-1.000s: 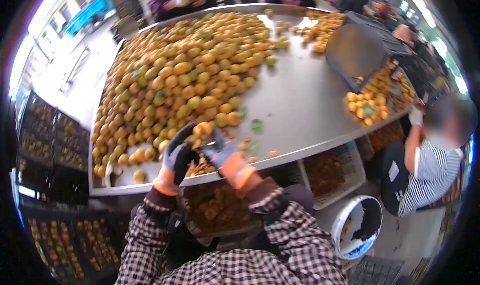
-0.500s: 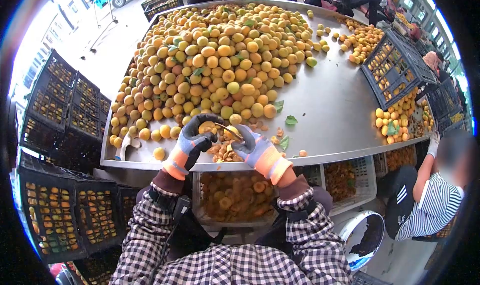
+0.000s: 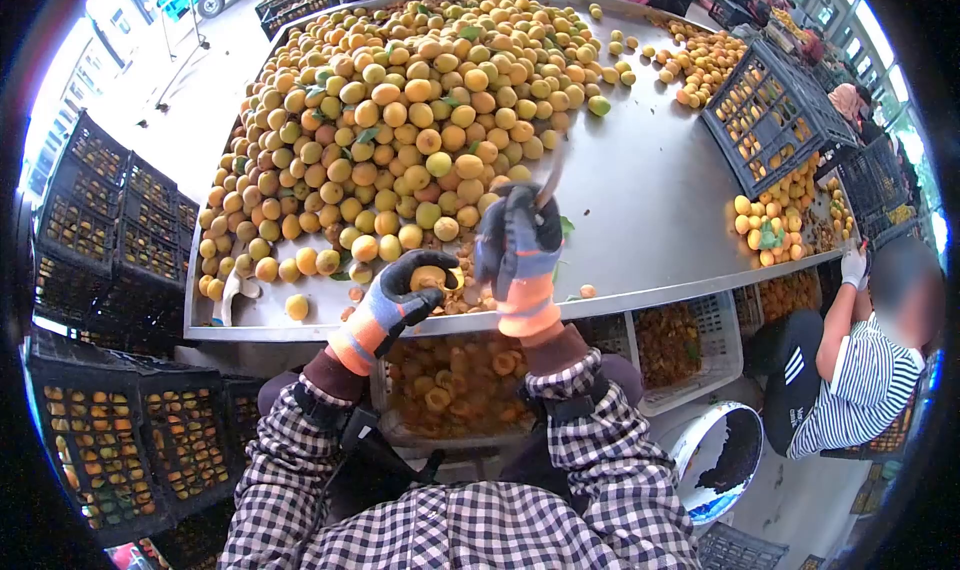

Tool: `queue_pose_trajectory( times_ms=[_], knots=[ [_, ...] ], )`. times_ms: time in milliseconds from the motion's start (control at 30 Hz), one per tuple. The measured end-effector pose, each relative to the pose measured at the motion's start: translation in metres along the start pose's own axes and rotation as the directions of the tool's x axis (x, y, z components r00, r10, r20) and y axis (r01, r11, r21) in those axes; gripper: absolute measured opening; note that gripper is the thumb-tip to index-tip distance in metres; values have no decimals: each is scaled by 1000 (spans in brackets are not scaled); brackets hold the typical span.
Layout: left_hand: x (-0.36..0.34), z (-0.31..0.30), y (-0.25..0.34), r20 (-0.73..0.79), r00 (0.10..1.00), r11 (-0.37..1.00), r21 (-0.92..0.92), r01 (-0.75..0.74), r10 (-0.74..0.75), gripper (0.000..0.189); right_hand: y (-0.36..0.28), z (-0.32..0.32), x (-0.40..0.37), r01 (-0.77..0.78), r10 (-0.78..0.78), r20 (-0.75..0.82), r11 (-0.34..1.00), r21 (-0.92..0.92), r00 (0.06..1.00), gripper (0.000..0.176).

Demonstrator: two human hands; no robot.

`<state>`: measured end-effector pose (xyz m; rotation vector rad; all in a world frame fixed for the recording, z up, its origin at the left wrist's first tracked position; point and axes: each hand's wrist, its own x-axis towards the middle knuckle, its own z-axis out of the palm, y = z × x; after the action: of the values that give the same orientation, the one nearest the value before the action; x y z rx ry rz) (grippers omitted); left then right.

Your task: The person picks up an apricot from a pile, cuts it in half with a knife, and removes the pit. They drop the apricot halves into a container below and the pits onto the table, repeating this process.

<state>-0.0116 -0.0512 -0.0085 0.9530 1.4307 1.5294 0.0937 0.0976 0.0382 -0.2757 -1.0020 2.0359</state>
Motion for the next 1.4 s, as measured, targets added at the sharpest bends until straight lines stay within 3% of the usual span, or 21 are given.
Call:
queue_pose_trajectory(
  times_ms=[100,233,333,433,500,600,633,700,767,833,900,933,967,1033,1067,1100,1167,1200,1300,1400],
  knots=[
    [1,10,-14,25,995,994,49,-95,94,48,1,8,7,134,-132,-39,990,49,990,25],
    [3,16,-8,42,998,999,6,-41,41,50,6,19,3,186,-185,27,980,-64,982,25],
    [5,19,-10,21,1000,1000,17,-5,5,49,12,16,2,188,-185,73,981,-47,980,24],
    [7,22,-2,-10,1000,998,58,-10,11,49,16,14,5,128,-128,-30,992,-8,991,26],
    [9,20,-6,-1,995,984,148,-97,98,45,18,15,7,19,-15,-140,999,29,990,29],
    [12,20,-15,-12,993,975,192,-111,115,41,20,11,10,-36,52,-181,995,88,982,31],
    [12,20,-13,-13,993,975,194,-109,114,41,22,8,13,-77,111,-226,985,154,968,30],
    [15,20,-7,-12,978,898,397,-189,211,35,29,4,17,-109,159,-270,975,193,949,27],
    [19,19,-12,-11,969,848,486,-211,248,34,46,-6,22,-224,351,-401,917,331,846,23],
    [22,15,-18,-8,959,788,572,-227,283,32,50,-11,27,-246,380,-423,909,337,823,23],
    [26,3,-22,-33,961,830,513,-218,273,28,46,-7,33,-239,343,-408,928,285,846,26],
    [27,-1,-1,-46,990,794,602,-81,136,24,51,-12,44,-126,248,-424,947,295,871,27],
    [27,-9,5,-65,983,543,839,-40,174,24,33,0,43,-108,216,-514,967,232,830,28],
    [27,-24,-1,-148,967,396,917,55,209,26,36,-18,54,1,-2,-427,1000,-2,904,26],
    [27,-27,-3,-147,972,486,873,40,184,29,35,-21,53,88,-89,-358,996,-18,930,18],
    [26,-25,-8,-142,973,486,873,35,184,29,37,-22,53,92,-93,-361,996,-19,928,18],
    [24,-6,2,-73,976,298,955,9,204,31,40,-19,50,131,-204,-273,956,-263,940,11],
    [27,-4,-3,-68,987,273,962,26,145,34,41,-18,45,140,-201,-211,952,-272,957,11],
    [36,2,-16,19,996,82,996,-26,88,36,41,-13,39,126,-184,-220,959,-254,958,10],
    [38,6,-17,44,990,95,994,-57,133,26,29,-16,38,94,-150,-224,966,-242,963,10]
  ],
)
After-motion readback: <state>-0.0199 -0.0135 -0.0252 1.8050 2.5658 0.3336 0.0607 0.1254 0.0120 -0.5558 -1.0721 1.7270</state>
